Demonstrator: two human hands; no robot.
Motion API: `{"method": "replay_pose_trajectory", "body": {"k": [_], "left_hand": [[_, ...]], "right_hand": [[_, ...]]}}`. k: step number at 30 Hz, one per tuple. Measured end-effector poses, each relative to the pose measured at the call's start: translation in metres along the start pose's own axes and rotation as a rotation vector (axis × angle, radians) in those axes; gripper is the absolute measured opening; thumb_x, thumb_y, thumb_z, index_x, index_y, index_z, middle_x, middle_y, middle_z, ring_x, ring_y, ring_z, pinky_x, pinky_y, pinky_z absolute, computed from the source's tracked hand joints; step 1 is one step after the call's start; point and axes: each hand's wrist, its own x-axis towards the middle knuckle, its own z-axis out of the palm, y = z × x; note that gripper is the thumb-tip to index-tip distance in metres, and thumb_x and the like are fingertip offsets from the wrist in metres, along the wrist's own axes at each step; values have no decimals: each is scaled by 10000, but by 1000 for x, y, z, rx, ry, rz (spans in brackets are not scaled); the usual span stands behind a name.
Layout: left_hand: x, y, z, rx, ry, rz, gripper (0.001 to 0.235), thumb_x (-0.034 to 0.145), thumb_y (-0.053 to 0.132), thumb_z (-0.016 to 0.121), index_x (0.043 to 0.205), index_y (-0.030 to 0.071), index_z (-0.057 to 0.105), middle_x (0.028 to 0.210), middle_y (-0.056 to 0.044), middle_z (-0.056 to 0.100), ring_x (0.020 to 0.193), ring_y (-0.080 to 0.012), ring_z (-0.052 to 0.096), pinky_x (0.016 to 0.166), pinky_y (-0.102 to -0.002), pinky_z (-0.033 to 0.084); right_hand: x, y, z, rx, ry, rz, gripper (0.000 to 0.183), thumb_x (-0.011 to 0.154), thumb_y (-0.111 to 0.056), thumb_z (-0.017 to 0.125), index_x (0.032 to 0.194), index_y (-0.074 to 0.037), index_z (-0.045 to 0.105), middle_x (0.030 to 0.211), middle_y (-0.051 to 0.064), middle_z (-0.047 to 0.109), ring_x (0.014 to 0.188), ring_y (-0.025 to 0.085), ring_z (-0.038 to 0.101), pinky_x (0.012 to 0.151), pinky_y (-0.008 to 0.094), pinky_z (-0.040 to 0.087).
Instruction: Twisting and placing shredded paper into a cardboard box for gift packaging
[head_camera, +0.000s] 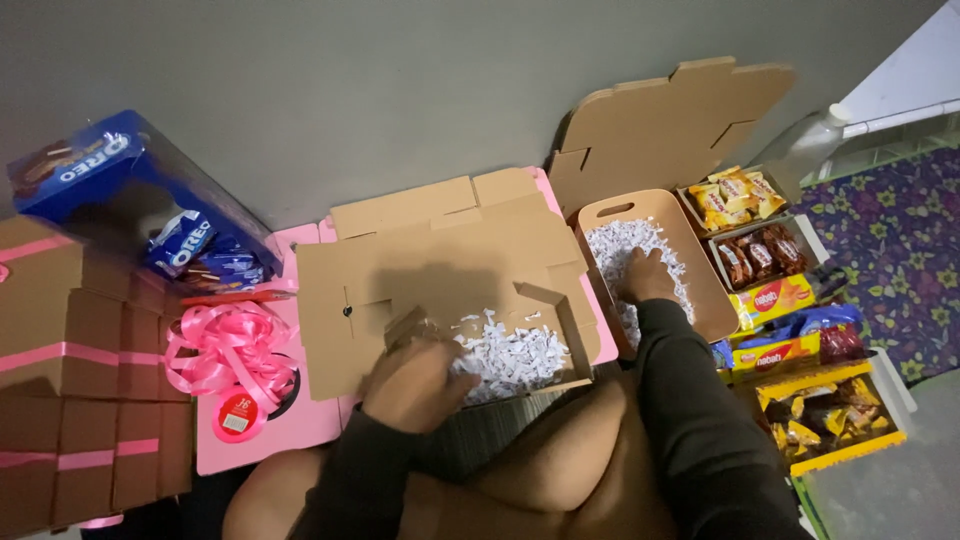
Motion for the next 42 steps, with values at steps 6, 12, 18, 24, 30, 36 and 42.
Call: {"method": "replay_pose_trajectory", "body": {"k": [6, 12, 18, 24, 30, 36, 42], "left_hand": [[13, -1, 6, 12, 210, 157, 566, 901, 540, 699, 1325, 169, 646, 1196, -191, 666, 1157, -416, 641, 910, -564, 550], [21, 7, 40, 136, 216, 180, 711, 974, 691, 491, 1326, 79, 569, 1123, -204, 649, 1157, -407, 616, 934, -578, 528], [3, 24, 18, 79, 421, 285, 643, 977, 608, 554, 1340, 82, 622, 985, -210, 707, 1007, -408, 691, 890, -509, 514], [32, 24, 62, 64, 437, 398, 928, 965, 773, 351, 1363, -35, 577, 1330, -266, 592, 1259, -455, 570, 953, -588, 495], [10, 48, 22, 29, 384, 414, 958, 970, 784, 326, 1420, -35, 536, 1383, -278, 588, 1274, -433, 586, 1050, -571, 429], [23, 58, 19, -83, 69, 477, 950, 977, 757, 292, 1458, -37, 493, 1512, -274, 495, 1436, -423, 442, 1202, -592, 224], [22, 60, 21, -133, 235, 601, 835, 971, 683, 452, 1409, -20, 557, 1467, -252, 531, 1414, -426, 455, 1167, -598, 288]], "right_hand": [[-24, -19, -17, -42, -60, 2, 578, 874, -283, 654, 1380, -79, 467, 1384, 253, 430, 1264, 527, 515, 955, 637, 523], [-42, -32, -39, 14, -95, 44, 597, 847, -298, 683, 1369, -62, 515, 1418, 282, 432, 1306, 538, 499, 1012, 614, 504], [-48, -34, -47, -3, -92, -13, 531, 898, -228, 672, 1351, -30, 479, 1399, 306, 417, 1279, 561, 500, 986, 639, 493], [-27, -19, -20, 104, -90, 22, 557, 849, -221, 678, 1339, -44, 481, 1405, 316, 414, 1258, 567, 508, 1006, 646, 472], [-25, -19, -27, 27, -92, 5, 626, 890, -258, 716, 1414, -15, 476, 1386, 289, 433, 1308, 526, 487, 1009, 619, 488], [-33, -26, -27, -2, -70, -32, 600, 907, -251, 703, 1438, -72, 489, 1389, 265, 457, 1315, 506, 490, 1010, 621, 493], [-33, -30, -34, -1, -90, -7, 722, 835, -334, 773, 1446, -77, 487, 1403, 257, 452, 1326, 508, 474, 1023, 616, 488]]}}
